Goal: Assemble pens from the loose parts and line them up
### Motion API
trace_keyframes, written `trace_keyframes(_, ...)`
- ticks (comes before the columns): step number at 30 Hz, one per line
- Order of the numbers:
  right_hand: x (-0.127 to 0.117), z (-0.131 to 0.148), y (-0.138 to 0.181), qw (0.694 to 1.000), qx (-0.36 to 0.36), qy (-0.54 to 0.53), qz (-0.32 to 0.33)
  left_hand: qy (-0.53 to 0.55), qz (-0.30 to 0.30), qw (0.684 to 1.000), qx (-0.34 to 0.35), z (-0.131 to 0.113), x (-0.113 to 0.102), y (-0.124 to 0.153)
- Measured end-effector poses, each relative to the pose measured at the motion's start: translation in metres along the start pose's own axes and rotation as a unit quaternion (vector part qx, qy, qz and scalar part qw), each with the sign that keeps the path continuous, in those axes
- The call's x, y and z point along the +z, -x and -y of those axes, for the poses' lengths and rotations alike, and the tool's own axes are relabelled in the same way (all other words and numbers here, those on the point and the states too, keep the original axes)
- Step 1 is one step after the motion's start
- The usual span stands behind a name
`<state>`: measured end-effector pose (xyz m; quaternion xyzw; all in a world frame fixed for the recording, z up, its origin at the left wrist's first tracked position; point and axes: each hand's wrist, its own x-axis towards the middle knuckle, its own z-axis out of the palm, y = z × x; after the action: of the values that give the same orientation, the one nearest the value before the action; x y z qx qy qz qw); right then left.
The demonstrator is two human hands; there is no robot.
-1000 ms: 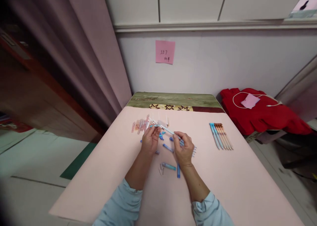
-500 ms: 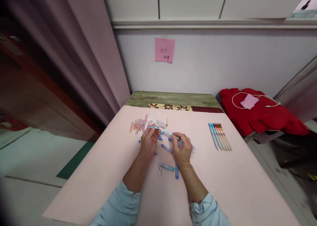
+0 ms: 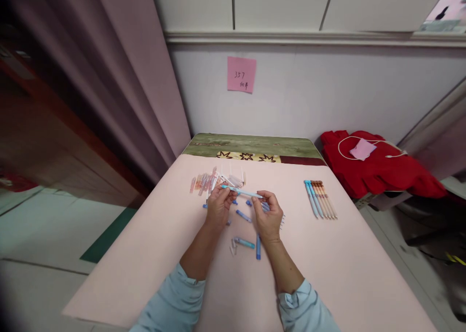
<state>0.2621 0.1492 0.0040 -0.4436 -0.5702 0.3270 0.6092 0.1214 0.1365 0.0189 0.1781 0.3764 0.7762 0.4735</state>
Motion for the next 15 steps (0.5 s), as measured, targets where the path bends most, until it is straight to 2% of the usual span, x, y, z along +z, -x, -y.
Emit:
trace_keyframes(7, -0.0002, 0.0018, 0.0007, 1.000, 0.009, -0.016, -0.003, 0.000, 0.001, 1.000, -0.001, 0.0006, -0.0003, -0.0002)
trace_keyframes(15, 0.0002, 0.0001, 0.0025, 1.000, 0.004, -0.022, 0.010, 0.058, 0.027, 0.996, -0.055, -0.0012, -0.0011, 0.0009)
